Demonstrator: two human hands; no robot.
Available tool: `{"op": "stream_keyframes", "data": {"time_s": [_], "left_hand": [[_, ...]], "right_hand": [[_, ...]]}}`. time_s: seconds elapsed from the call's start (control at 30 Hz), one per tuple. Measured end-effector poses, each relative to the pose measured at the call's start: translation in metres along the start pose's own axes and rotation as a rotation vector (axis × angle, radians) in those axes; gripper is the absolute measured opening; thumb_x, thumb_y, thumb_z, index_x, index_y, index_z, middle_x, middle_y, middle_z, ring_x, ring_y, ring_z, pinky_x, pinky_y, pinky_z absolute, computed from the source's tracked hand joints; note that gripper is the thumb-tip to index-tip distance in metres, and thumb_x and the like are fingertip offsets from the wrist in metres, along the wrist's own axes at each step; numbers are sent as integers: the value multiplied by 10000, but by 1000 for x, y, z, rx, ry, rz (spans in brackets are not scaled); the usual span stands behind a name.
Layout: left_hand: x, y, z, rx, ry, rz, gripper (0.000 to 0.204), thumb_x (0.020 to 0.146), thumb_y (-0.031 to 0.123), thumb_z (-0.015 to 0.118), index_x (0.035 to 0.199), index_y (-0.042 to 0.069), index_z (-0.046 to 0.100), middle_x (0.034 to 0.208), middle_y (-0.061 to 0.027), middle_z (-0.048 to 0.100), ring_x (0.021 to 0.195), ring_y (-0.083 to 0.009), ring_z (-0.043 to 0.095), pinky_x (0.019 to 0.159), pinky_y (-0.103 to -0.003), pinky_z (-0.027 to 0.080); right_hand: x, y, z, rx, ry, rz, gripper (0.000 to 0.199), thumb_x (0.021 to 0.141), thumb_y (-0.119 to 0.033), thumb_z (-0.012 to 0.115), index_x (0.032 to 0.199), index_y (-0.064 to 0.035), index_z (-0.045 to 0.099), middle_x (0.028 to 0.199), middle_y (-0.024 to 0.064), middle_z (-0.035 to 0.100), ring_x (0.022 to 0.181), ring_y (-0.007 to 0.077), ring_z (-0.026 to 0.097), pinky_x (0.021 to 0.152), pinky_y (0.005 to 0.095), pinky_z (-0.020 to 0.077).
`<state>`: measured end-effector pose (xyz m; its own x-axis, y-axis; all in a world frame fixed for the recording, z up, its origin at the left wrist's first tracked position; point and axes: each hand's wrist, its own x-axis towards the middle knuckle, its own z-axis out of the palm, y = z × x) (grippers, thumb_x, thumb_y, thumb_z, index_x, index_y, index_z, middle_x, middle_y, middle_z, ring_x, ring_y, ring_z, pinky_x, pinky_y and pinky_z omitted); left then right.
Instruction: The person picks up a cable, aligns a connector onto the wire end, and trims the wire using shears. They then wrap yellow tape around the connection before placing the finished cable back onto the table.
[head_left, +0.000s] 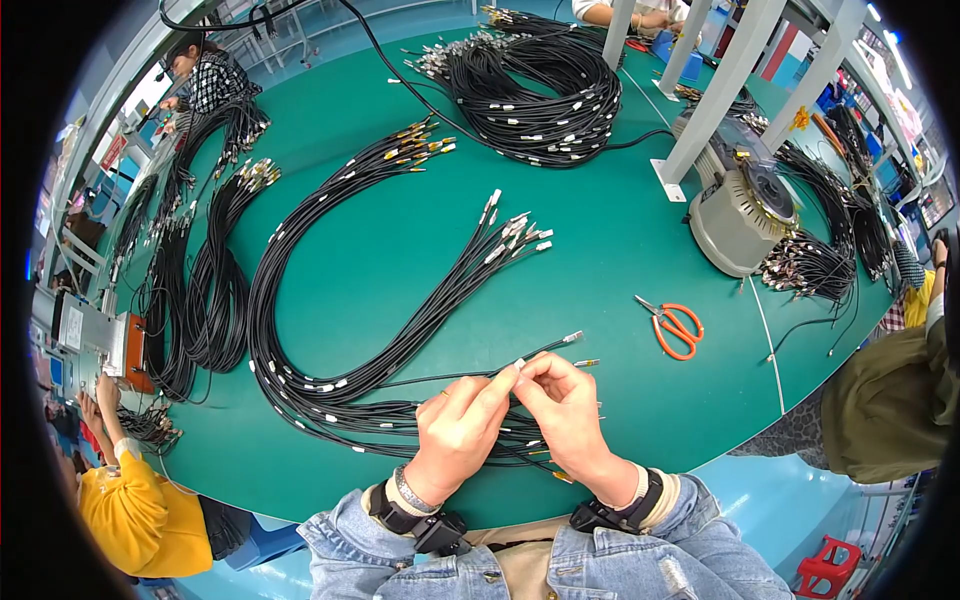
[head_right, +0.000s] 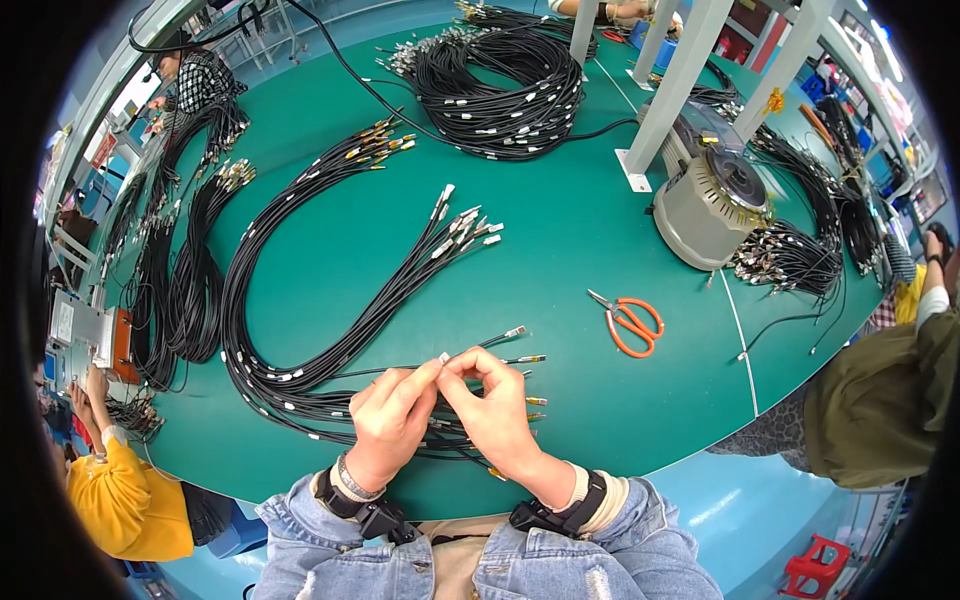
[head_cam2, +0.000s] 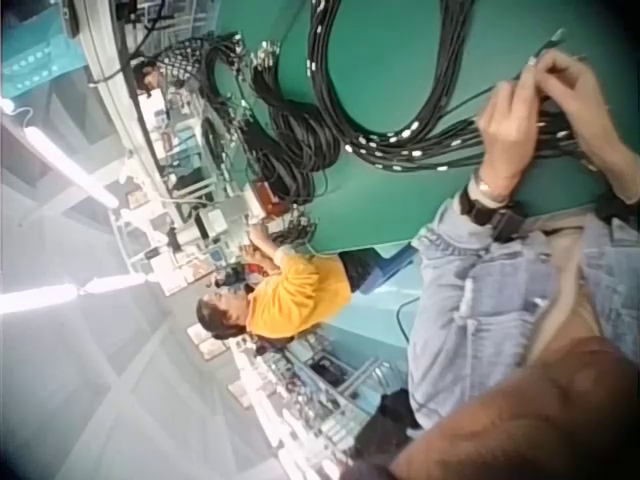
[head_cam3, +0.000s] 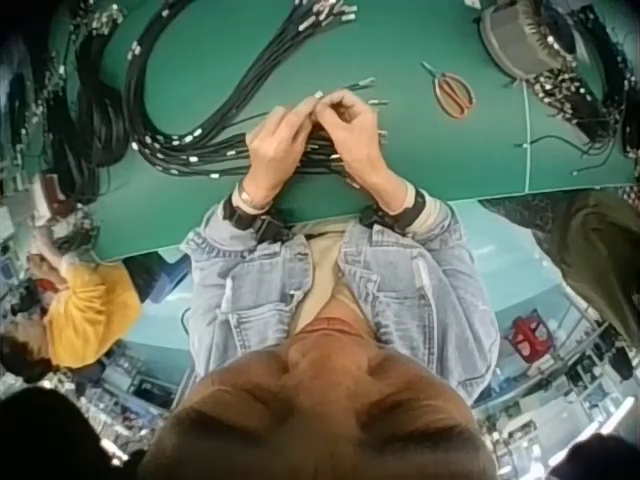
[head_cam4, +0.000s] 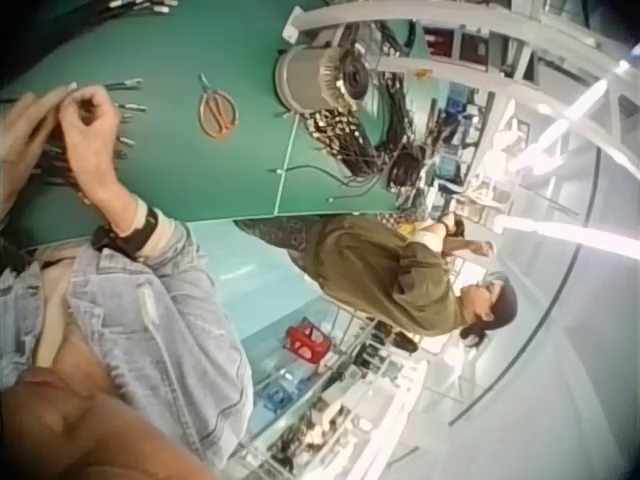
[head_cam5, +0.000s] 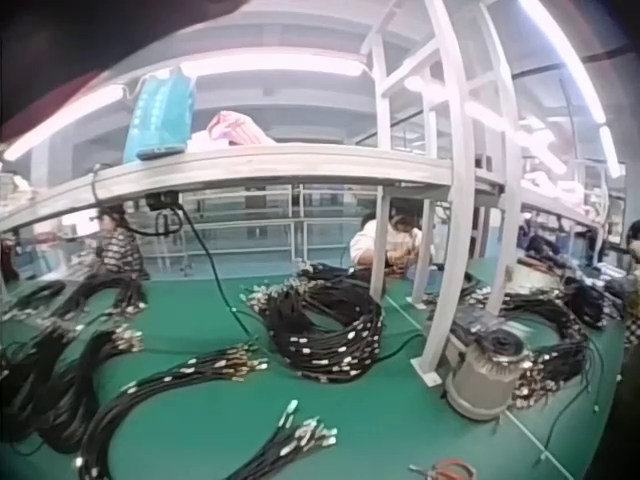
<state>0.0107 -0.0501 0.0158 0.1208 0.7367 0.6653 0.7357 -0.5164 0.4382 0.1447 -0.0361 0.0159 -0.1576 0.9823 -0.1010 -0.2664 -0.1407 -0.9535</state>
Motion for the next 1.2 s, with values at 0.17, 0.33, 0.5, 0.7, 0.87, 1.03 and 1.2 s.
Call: {"op": "stream_keyframes", "data": {"time_s": [0.17, 0.33, 0.5, 0.7, 0.87, 1.03, 1.2], "left_hand": [[1, 3, 0, 8, 9, -55, 320, 695, -69, 694, 991, 38, 635, 661, -57, 594, 519, -158, 571, 450, -255, 453], [3, 4, -2, -65, -11, -142, 292, 706, -67, 688, 980, 19, 635, 665, -54, 594, 510, -119, 561, 446, -222, 432], [4, 7, -7, -237, -94, -344, 235, 747, -62, 662, 970, 3, 628, 686, -37, 597, 557, -72, 559, 477, -187, 424], [3, -4, -11, -703, -182, -645, 170, 814, -43, 616, 982, -22, 593, 760, -23, 608, 658, -51, 567, 577, -175, 455], [7, -2, -13, -755, -177, -713, 154, 824, -36, 615, 970, -35, 568, 805, -37, 621, 693, -64, 592, 623, -187, 481], [2, -6, -8, -657, -115, -641, 105, 814, -6, 647, 905, -12, 594, 722, -7, 587, 594, -22, 511, 489, -175, 378], [4, -4, -8, -610, -77, -583, 65, 814, 2, 654, 847, -22, 602, 745, -40, 613, 636, -54, 571, 544, -192, 451]], "right_hand": [[1, -3, -1, -25, -36, 25, 21, 865, -23, 591, 865, -3, 584, 867, 10, 587, 794, 62, 538, 727, 218, 446], [0, -3, -4, -30, -65, 14, 45, 863, -32, 605, 894, -1, 596, 886, 10, 589, 817, 67, 536, 736, 219, 444], [0, -3, -6, -49, -81, -23, 62, 859, -26, 613, 913, 4, 603, 912, 25, 594, 845, 81, 539, 756, 226, 443], [2, 2, -8, -108, -80, -94, 90, 840, -66, 647, 891, 6, 627, 888, 41, 613, 823, 107, 564, 768, 256, 457], [2, -1, -7, -72, -98, -61, 129, 851, -18, 619, 975, 15, 607, 919, 40, 593, 861, 101, 540, 806, 253, 441], [2, -4, -4, -70, -97, -53, 193, 843, -21, 629, 1028, 18, 591, 933, 44, 583, 858, 105, 539, 811, 267, 443], [2, -3, -5, -76, -119, -86, 176, 842, -22, 630, 1010, 12, 590, 952, 46, 574, 866, 107, 540, 810, 265, 443]]}}
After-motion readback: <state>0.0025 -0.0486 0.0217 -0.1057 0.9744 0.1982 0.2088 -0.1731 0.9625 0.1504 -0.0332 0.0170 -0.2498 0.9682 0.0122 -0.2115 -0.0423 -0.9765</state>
